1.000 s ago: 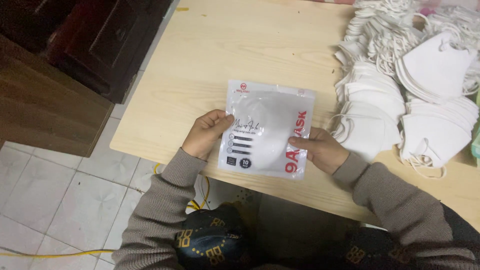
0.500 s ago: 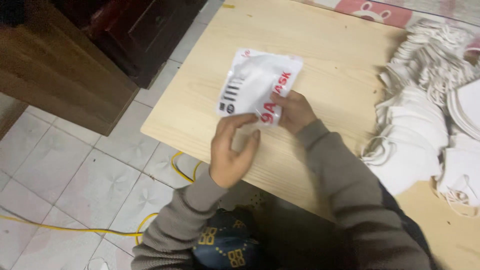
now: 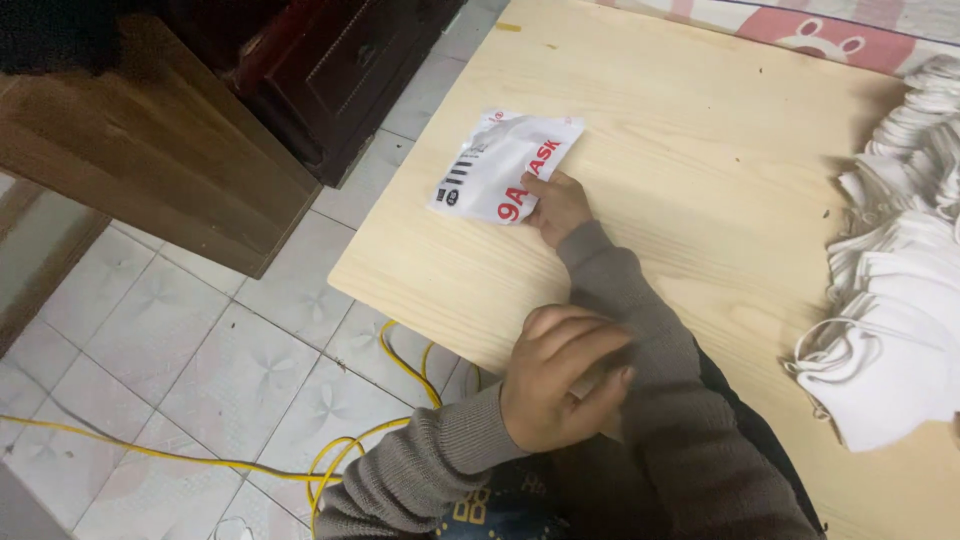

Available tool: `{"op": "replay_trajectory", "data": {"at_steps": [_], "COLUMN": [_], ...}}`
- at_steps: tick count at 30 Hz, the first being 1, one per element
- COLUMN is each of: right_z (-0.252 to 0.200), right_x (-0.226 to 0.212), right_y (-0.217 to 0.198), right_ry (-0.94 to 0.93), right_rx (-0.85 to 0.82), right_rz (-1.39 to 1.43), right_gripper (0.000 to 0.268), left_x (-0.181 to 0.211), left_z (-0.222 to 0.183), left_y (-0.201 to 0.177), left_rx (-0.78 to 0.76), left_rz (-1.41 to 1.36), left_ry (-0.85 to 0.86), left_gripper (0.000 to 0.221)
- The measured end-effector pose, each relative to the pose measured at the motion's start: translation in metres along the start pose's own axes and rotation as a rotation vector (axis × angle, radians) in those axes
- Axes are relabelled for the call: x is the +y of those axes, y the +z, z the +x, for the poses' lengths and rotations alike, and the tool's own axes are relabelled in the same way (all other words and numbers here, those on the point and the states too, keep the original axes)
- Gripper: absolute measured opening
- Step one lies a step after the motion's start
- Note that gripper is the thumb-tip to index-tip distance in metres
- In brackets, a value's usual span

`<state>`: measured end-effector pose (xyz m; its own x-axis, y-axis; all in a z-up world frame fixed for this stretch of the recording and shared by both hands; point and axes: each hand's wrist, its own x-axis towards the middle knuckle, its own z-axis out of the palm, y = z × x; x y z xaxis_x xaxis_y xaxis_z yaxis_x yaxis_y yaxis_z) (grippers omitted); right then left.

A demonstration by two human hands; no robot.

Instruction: Packing face masks into plastic bags

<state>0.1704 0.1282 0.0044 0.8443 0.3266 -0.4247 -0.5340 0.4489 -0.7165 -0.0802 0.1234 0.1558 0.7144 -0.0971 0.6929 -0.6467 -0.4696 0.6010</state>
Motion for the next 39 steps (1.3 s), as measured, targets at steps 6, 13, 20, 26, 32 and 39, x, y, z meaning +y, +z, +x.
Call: {"op": "replay_trajectory", "data": {"at_steps": [6,13,20,26,32,39], "right_z": [0.025,-0.028,-0.148,-0.286,-0.310,-0.322], "right_x": [0.015,-0.022,-0.090,-0.106,-0.111,-0.140], "right_y": [-0.027,-0.047,-0.106,-0.132,-0.228,-0.333], "right_ry": [-0.011,0.087,-0.317,-0.951,-1.317,-1.302], "right_rx": [0.040,-0.002,-0.111,-0.370,-0.347,0.039], "right_rz": [-0.160,-0.466,-0.983,-1.376,-1.428,-1.427], "right_gripper": [0.014,0.018,0.042,0.043,0.048,0.047], "left_x": [-0.005,-0.003,-0.040,-0.025,0.004,-0.013], "left_z": [-0.002,-0.001,-0.009,-0.005,-0.028,-0.023], "left_y": [0.011,0.011,0.050,0.126,0.228,0.291], "left_rx": [-0.069,-0.108,-0.018,0.203,-0.077,-0.778], "left_rz": [-0.042,-0.025,-0.341,-1.134,-1.327,-0.808], "left_ry": [0.028,-0.010,-0.337,-0.939,-1.036,-0.671], "left_gripper": [0.025,0.025,0.029,0.042,0.063,0.039]}}
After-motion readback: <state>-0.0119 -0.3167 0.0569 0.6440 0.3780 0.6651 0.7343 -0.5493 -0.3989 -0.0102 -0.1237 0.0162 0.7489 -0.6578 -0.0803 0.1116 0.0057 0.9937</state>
